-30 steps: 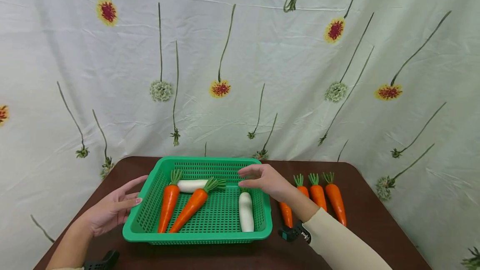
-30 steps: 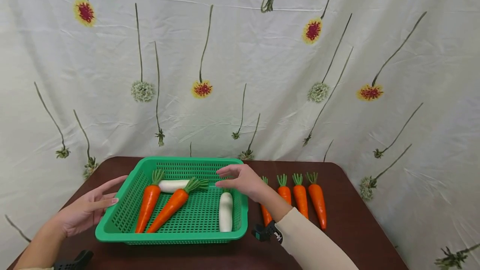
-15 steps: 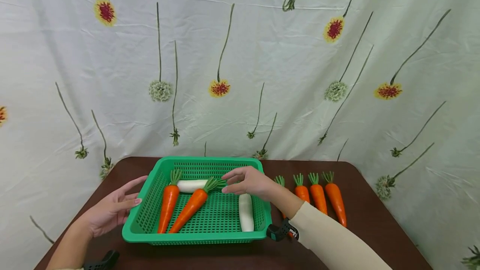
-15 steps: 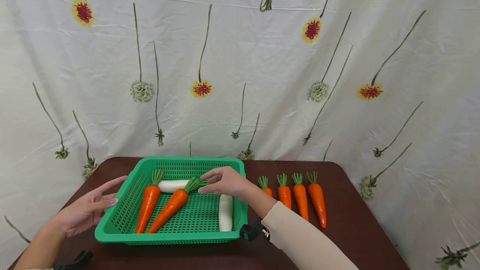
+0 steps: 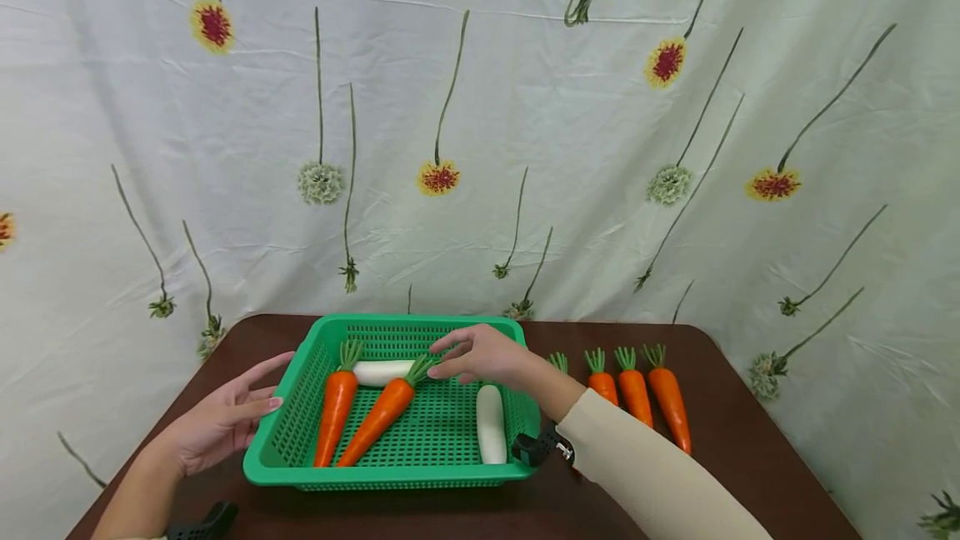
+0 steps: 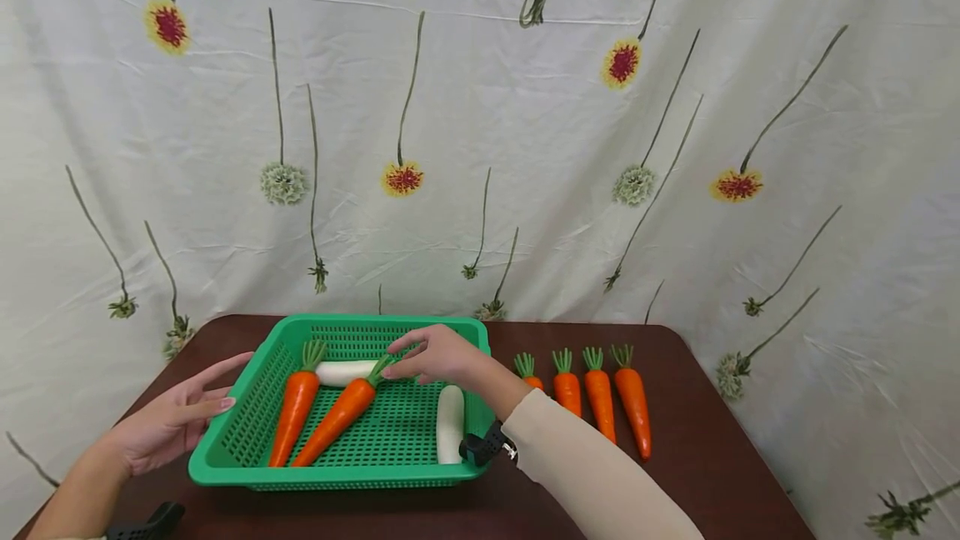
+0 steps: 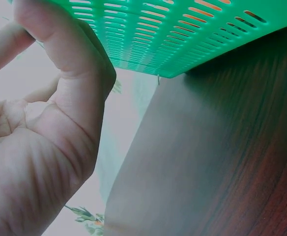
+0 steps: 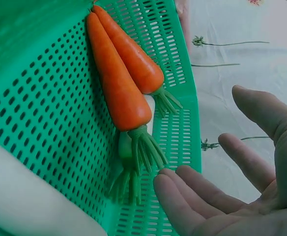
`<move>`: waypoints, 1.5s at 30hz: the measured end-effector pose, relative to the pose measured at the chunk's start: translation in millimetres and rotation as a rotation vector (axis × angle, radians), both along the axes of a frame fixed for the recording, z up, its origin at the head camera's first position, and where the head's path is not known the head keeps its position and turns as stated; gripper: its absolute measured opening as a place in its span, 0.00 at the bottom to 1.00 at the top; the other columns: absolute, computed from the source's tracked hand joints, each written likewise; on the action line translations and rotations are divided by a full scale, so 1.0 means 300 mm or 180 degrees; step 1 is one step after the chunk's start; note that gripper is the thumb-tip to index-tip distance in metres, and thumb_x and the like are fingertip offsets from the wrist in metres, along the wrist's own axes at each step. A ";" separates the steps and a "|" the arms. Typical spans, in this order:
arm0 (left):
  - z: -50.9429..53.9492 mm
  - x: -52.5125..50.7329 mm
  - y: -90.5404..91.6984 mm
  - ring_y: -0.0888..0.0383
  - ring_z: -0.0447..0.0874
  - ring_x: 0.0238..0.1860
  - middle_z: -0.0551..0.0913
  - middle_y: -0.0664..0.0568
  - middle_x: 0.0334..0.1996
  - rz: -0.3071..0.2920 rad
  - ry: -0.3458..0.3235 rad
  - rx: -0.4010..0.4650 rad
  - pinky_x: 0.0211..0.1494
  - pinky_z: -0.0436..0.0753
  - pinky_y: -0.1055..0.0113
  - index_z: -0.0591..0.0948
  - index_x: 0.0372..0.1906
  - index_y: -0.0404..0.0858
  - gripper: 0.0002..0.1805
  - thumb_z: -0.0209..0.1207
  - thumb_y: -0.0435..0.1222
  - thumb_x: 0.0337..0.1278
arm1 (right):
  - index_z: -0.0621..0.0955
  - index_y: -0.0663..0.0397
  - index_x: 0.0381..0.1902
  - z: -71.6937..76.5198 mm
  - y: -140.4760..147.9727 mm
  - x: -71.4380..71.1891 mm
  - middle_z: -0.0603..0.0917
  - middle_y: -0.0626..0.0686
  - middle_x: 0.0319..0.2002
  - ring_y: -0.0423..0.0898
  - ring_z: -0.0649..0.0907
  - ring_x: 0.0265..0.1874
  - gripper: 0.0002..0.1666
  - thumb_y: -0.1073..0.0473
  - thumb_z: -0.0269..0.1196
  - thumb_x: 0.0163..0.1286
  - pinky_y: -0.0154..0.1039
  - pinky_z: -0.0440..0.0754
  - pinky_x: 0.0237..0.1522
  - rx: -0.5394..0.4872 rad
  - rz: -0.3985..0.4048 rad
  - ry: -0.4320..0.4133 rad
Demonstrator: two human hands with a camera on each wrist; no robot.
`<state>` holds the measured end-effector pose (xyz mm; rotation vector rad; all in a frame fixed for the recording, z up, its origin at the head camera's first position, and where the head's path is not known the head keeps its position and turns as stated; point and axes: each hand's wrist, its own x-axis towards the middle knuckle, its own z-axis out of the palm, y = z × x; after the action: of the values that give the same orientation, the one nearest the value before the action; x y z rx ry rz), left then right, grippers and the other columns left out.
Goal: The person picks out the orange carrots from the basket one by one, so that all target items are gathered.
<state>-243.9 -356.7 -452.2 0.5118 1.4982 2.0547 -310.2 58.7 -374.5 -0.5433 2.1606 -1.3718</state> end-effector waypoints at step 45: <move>-0.014 -0.009 -0.002 0.46 0.85 0.61 0.79 0.58 0.67 -0.0049 0.0006 0.0072 0.61 0.82 0.43 0.44 0.82 0.61 0.38 0.36 0.26 0.82 | 0.82 0.51 0.62 -0.113 -0.233 -0.051 0.85 0.58 0.49 0.61 0.89 0.45 0.31 0.57 0.76 0.61 0.55 0.89 0.51 0.0667 0.0018 -0.0480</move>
<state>-246.6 -357.3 -456.5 0.5325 1.4690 2.0620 -325.5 -11.2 -408.5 -0.3537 2.1442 -1.1275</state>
